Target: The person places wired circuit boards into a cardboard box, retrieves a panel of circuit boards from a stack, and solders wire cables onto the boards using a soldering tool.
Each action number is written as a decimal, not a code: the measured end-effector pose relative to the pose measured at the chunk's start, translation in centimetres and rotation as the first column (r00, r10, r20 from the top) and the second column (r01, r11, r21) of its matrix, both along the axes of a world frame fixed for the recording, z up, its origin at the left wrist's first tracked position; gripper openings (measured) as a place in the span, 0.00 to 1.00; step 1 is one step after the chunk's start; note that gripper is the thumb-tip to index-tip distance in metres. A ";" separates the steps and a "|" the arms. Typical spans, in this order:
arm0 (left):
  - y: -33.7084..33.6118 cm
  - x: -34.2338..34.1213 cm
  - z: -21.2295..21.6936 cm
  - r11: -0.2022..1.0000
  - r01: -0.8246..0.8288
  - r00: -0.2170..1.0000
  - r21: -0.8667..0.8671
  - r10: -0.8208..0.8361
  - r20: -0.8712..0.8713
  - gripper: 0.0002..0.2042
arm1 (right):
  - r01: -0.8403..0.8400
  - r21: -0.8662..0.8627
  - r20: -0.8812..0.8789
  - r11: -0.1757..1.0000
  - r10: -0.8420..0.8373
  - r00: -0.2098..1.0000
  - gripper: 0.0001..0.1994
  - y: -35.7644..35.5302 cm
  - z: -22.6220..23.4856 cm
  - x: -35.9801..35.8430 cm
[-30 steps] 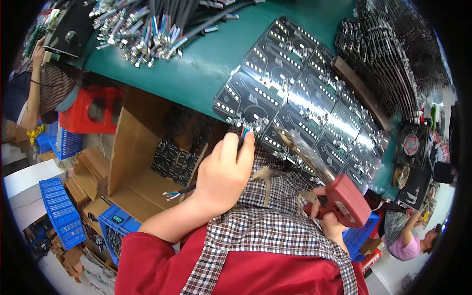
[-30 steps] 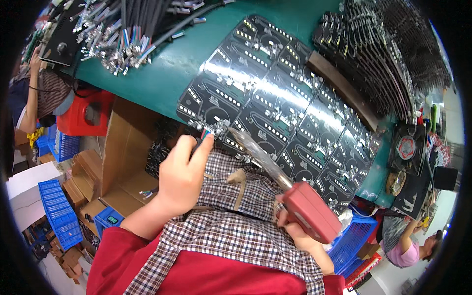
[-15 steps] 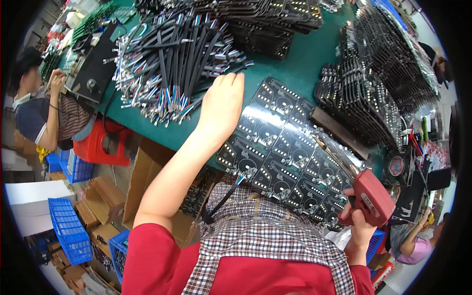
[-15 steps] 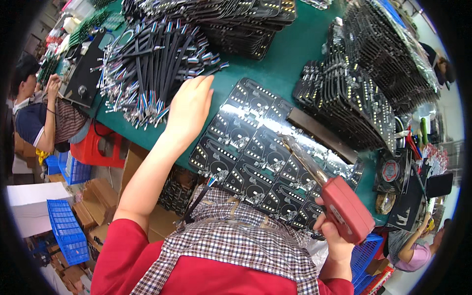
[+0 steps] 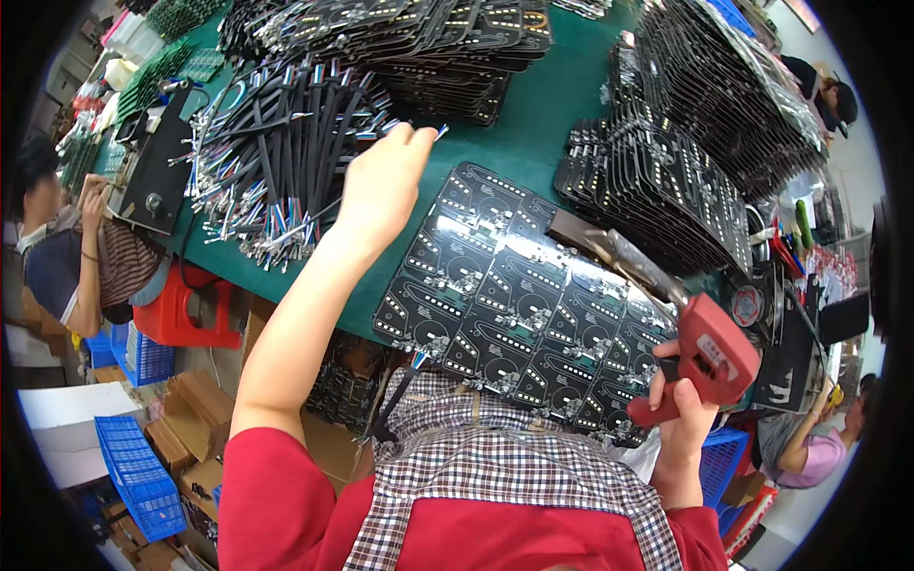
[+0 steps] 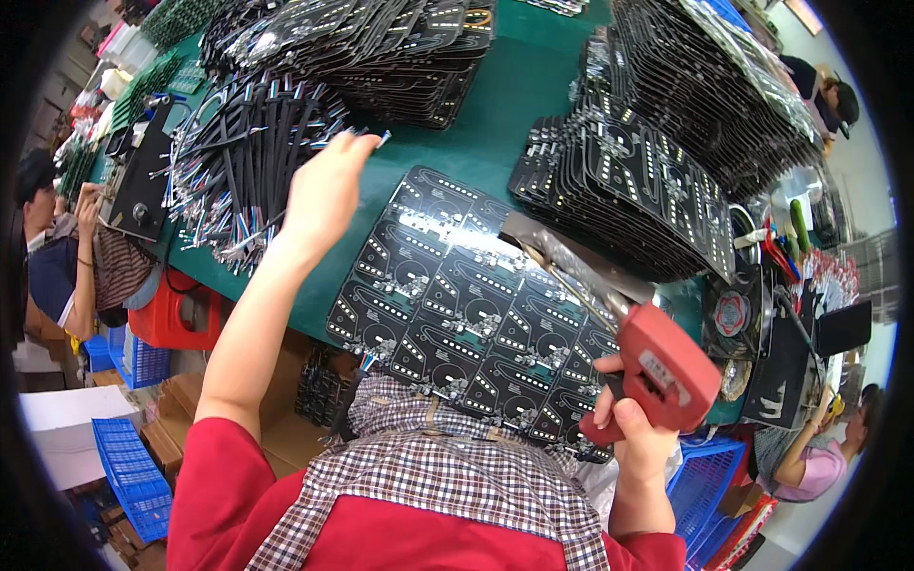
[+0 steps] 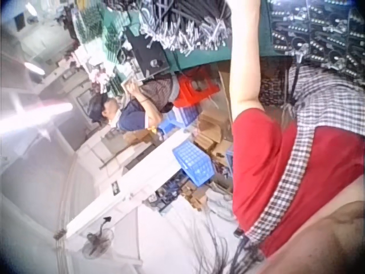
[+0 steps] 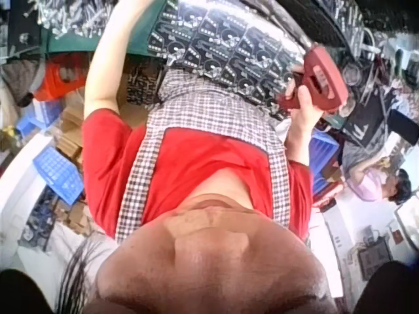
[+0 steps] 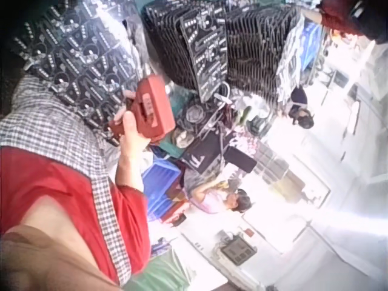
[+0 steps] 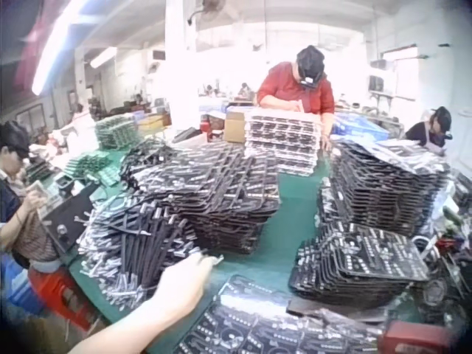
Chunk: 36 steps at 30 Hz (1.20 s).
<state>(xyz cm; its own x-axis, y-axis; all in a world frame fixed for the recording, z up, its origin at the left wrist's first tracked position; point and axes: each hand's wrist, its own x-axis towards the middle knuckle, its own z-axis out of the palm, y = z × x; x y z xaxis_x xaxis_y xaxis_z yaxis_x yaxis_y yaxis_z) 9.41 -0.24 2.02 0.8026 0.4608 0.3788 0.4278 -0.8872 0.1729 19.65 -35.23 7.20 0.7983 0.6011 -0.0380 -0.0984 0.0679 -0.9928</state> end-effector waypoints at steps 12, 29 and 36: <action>-15.7 -3.8 4.2 -0.531 0.141 0.926 -0.836 -0.228 0.300 0.09 | -0.427 0.033 -0.154 0.904 0.426 0.891 0.26 4.7 -0.7 -1.2; -17.5 -5.0 2.4 -0.409 0.325 0.944 -0.853 0.196 0.266 0.04 | -0.406 -0.062 -0.125 0.912 0.396 0.909 0.39 5.2 -1.9 -1.4; -17.1 -5.6 2.4 -0.362 0.204 0.978 -0.910 0.123 0.171 0.07 | -0.405 -0.117 -0.034 0.907 0.404 0.914 0.41 6.9 -2.9 -2.0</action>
<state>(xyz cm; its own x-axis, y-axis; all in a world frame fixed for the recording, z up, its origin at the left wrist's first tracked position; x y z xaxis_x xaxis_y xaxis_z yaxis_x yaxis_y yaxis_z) 3.83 -17.35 4.43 0.8601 0.2817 -0.4254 0.2283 0.5333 0.8146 17.61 -28.34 4.32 0.4869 0.8628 -0.1358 -0.1013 -0.0986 -0.9900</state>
